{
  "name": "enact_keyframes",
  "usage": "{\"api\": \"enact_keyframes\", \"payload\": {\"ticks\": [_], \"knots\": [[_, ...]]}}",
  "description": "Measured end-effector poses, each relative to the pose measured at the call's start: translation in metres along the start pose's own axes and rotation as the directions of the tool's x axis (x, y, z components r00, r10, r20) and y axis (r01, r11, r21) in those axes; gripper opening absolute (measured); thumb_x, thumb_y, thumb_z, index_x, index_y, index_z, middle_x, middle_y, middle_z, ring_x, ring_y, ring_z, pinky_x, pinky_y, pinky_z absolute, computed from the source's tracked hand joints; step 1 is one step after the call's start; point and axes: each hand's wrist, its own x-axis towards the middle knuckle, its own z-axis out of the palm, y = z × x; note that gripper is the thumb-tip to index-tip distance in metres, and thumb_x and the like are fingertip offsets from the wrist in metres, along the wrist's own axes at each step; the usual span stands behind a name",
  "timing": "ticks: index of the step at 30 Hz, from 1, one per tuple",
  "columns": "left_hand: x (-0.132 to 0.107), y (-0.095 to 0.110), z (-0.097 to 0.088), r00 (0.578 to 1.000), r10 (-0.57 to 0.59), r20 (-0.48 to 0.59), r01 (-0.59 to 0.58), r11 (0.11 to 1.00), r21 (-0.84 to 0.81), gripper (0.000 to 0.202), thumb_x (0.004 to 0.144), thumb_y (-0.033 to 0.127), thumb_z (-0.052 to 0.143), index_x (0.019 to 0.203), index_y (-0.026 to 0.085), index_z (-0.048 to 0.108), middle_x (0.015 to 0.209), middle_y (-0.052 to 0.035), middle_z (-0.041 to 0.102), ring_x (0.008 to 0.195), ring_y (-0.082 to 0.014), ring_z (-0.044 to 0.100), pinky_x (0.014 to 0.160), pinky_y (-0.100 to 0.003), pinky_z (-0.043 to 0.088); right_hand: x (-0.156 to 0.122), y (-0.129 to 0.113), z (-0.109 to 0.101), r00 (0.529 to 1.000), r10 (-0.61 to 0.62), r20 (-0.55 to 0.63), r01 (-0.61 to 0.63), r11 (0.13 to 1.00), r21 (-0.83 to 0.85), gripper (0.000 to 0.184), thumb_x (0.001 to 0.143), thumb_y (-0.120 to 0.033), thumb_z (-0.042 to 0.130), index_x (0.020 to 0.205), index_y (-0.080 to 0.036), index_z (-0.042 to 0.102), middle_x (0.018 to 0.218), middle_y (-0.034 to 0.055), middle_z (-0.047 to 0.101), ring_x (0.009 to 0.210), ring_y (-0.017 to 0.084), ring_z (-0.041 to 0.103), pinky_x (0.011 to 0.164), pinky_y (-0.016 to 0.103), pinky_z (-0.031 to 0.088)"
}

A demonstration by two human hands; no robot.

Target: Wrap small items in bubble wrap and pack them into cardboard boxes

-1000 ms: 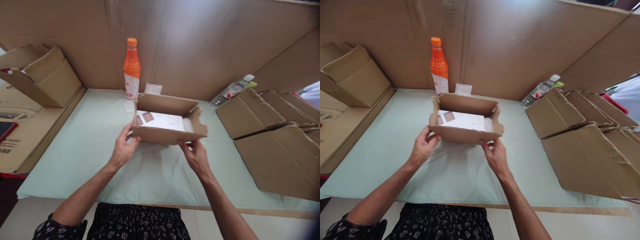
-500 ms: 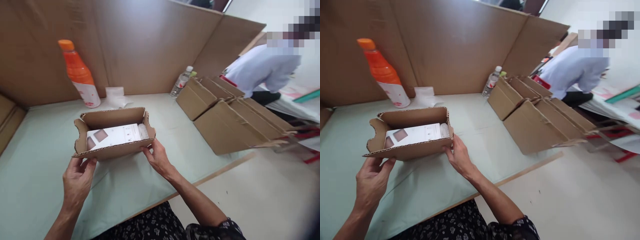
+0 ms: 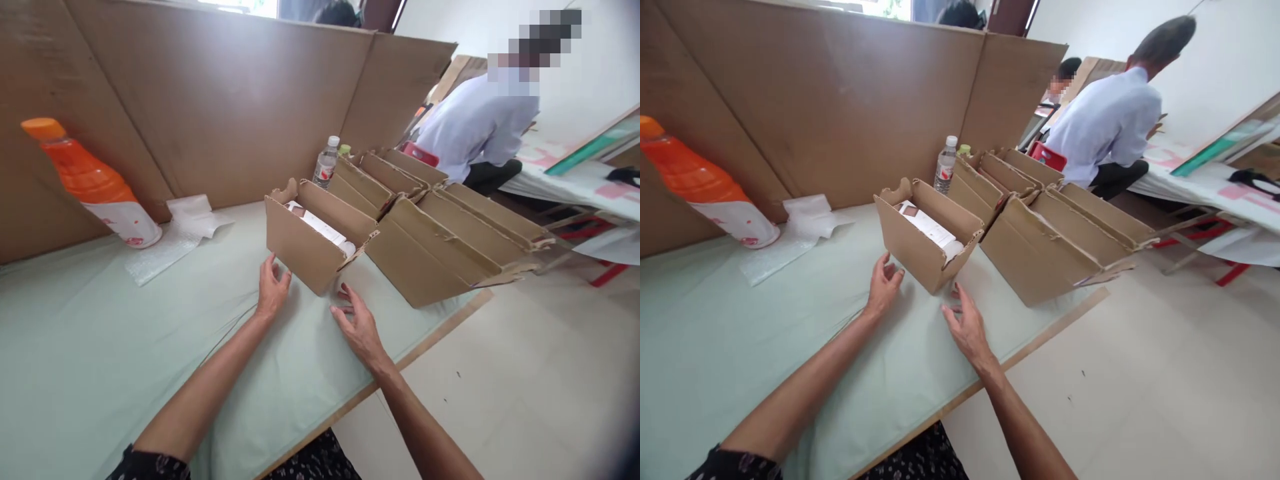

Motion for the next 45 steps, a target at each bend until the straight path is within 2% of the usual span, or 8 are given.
{"api": "enact_keyframes", "payload": {"ticks": [6,12,15,25,31,37,42,45], "knots": [[0.022,-0.016,0.035,0.978,0.084,0.191,-0.091,0.995,0.027,0.079,0.076,0.020,0.068,0.151,0.020,0.042,0.151,-0.0163,0.050,0.137,-0.0305,0.052,0.113,-0.046,0.046,0.055,0.022,-0.009,0.988,-0.156,-0.006,0.156,0.987,-0.030,0.066,0.089,-0.039,0.058,0.150,-0.017,0.046,0.146,0.0188,0.056,0.120,0.030,0.064,0.077,0.040,0.061],[0.113,-0.003,0.074,0.931,0.110,0.348,-0.160,0.980,0.118,0.075,0.071,0.013,0.058,0.145,0.017,0.052,0.144,-0.0129,0.060,0.133,-0.0298,0.056,0.114,-0.047,0.046,0.125,0.043,-0.015,0.997,-0.035,-0.075,0.032,0.999,-0.040,0.064,0.081,-0.034,0.061,0.142,-0.016,0.056,0.127,0.0159,0.070,0.088,0.026,0.070,0.084,0.046,0.058],[0.133,-0.001,0.086,0.890,0.130,0.437,-0.225,0.959,0.172,0.070,0.069,0.012,0.053,0.138,0.016,0.059,0.133,-0.0110,0.069,0.125,-0.0282,0.062,0.113,-0.046,0.047,0.138,0.054,-0.014,0.993,0.005,-0.118,-0.006,1.000,-0.008,0.058,0.083,-0.033,0.057,0.139,-0.016,0.058,0.127,0.0148,0.071,0.084,0.024,0.070,0.087,0.046,0.058],[0.079,-0.017,0.085,0.817,0.176,0.549,-0.445,0.798,0.407,0.077,0.075,0.030,0.064,0.149,0.012,0.048,0.147,-0.0190,0.057,0.143,-0.0384,0.044,0.123,-0.058,0.029,0.155,0.076,-0.017,0.997,0.033,-0.070,-0.024,0.993,0.118,0.084,0.078,-0.038,0.065,0.156,-0.020,0.040,0.147,0.0168,0.058,0.065,0.018,0.068,0.075,0.042,0.061],[0.074,-0.003,0.087,0.775,0.183,0.605,-0.524,0.721,0.454,0.073,0.075,0.024,0.063,0.146,0.010,0.051,0.149,-0.0227,0.055,0.147,-0.0406,0.041,0.123,-0.058,0.025,0.146,0.068,-0.012,0.988,0.004,-0.152,0.007,0.997,0.076,0.057,0.083,-0.038,0.057,0.133,-0.012,0.061,0.126,0.0180,0.072,0.078,0.021,0.071,0.080,0.040,0.061],[0.000,0.002,0.031,0.757,0.192,0.625,-0.588,0.618,0.522,0.042,0.085,0.030,0.063,0.125,0.017,0.067,0.150,-0.0165,0.056,0.145,-0.0335,0.046,0.123,-0.051,0.028,0.119,0.065,-0.008,0.961,-0.270,-0.059,0.248,0.938,-0.241,0.043,0.086,-0.043,0.051,0.108,-0.014,0.074,0.116,0.0183,0.075,0.109,0.033,0.067,0.102,0.055,0.051],[-0.091,0.010,-0.062,0.617,0.221,0.756,-0.764,0.400,0.507,0.042,0.097,0.039,0.052,0.131,0.015,0.062,0.151,-0.0161,0.055,0.145,-0.0303,0.044,0.122,-0.046,0.031,0.103,0.054,0.015,0.897,-0.437,0.062,0.384,0.704,-0.597,0.055,0.097,-0.048,0.037,0.126,-0.017,0.072,0.135,0.0200,0.067,0.117,0.044,0.063,0.091,0.064,0.050],[-0.119,0.010,-0.137,0.608,0.245,0.755,-0.763,0.444,0.470,0.037,0.095,0.038,0.057,0.126,0.020,0.066,0.148,-0.0100,0.060,0.144,-0.0262,0.049,0.123,-0.041,0.034,0.077,0.034,0.034,0.864,-0.476,0.165,0.459,0.610,-0.646,0.061,0.099,-0.050,0.032,0.137,-0.015,0.064,0.140,0.0225,0.063,0.114,0.046,0.065,0.077,0.061,0.052]]}}
